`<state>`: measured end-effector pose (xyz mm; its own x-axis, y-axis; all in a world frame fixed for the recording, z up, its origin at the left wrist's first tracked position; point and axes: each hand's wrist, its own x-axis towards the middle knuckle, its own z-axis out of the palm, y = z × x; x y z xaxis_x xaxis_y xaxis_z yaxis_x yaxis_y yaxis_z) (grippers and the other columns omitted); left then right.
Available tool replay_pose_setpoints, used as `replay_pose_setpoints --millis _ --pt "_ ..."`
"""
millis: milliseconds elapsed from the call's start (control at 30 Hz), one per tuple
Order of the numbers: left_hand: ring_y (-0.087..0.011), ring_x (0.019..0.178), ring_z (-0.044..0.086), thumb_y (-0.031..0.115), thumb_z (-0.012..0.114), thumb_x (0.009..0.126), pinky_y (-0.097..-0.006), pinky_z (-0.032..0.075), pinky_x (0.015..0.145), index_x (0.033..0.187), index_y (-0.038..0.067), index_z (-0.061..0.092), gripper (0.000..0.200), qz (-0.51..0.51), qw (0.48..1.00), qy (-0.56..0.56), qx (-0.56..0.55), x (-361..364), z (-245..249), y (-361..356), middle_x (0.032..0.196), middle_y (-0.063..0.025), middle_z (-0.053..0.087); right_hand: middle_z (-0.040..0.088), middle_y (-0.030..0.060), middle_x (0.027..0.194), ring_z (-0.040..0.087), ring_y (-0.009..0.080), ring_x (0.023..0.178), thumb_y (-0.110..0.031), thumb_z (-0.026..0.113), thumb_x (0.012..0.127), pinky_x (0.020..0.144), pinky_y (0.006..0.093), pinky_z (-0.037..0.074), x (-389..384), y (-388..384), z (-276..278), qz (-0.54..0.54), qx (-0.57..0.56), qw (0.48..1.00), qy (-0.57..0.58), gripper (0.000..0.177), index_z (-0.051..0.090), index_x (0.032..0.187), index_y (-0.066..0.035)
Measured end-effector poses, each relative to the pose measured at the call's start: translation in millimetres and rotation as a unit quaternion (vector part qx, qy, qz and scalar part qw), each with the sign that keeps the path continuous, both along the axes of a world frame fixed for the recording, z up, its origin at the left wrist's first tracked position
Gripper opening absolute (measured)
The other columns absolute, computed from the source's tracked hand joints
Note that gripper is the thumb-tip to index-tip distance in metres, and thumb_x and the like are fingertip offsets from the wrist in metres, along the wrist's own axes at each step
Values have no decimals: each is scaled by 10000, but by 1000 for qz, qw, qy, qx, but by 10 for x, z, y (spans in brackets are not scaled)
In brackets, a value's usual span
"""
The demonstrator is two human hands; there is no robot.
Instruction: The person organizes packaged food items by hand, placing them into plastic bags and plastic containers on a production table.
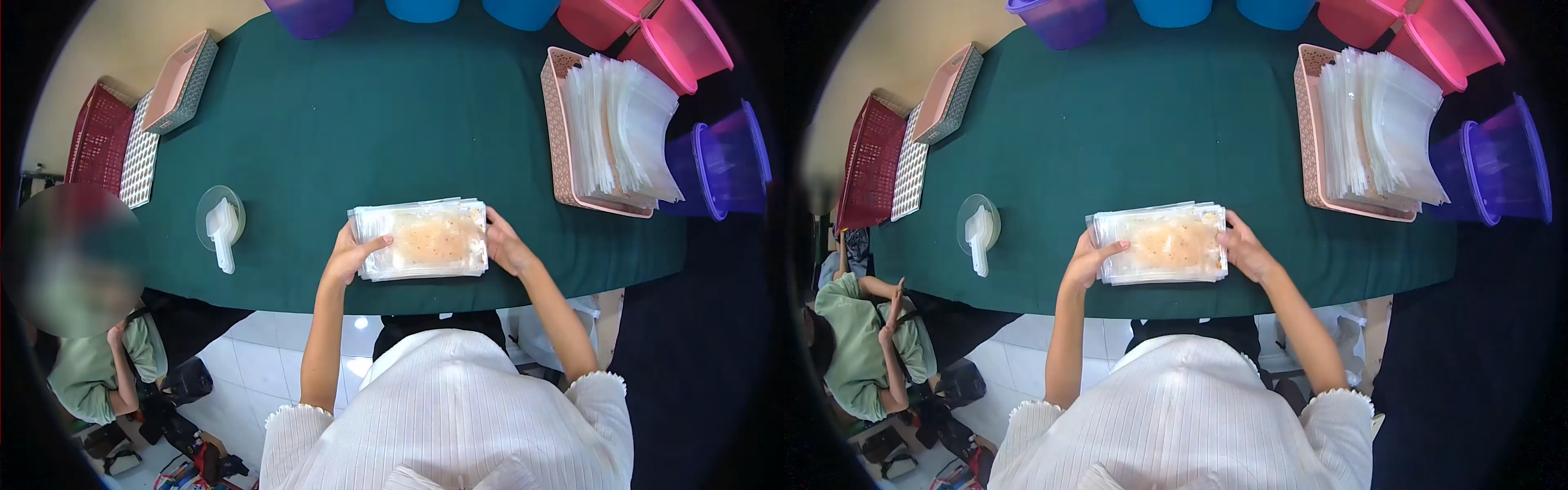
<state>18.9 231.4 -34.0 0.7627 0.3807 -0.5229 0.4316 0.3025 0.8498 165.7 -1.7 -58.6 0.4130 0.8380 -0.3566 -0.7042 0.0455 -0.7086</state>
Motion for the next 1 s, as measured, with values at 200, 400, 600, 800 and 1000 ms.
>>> replay_pose_setpoints --millis 200,400,600,800,1000 --pt "-216 920 570 86 749 616 -317 456 813 1052 -41 479 529 2 999 -2 38 -28 129 -92 999 -149 570 534 84 1085 518 161 1004 -54 745 617 870 307 419 -238 91 114 -93 -142 976 -135 614 429 1143 -20" --pt "-201 902 569 22 771 563 -326 456 820 996 -26 514 506 33 977 -193 89 -200 96 -205 977 -124 579 596 66 970 563 132 921 37 733 593 856 275 428 -192 8 324 -88 -21 957 -277 435 551 987 4" --pt "-186 974 525 19 763 579 -314 445 833 1117 -1 376 663 -29 948 -233 213 -169 -182 -290 1023 -114 533 576 59 1011 539 127 946 46 683 591 848 270 422 -215 43 150 -97 -6 957 -274 499 496 1049 -17" --pt "-185 897 571 -9 751 578 -305 456 815 1072 6 427 591 9 967 -191 167 -156 -140 -308 978 -96 580 583 52 936 543 112 897 18 705 616 833 268 431 -305 45 178 -125 -12 921 -368 465 488 1027 -16" --pt "-198 906 576 41 763 574 -320 455 825 1082 -30 481 585 13 994 -97 45 152 113 -190 1000 -117 583 566 79 993 538 139 921 -106 744 651 837 285 429 -224 14 267 -154 -107 936 -297 485 489 1048 5"
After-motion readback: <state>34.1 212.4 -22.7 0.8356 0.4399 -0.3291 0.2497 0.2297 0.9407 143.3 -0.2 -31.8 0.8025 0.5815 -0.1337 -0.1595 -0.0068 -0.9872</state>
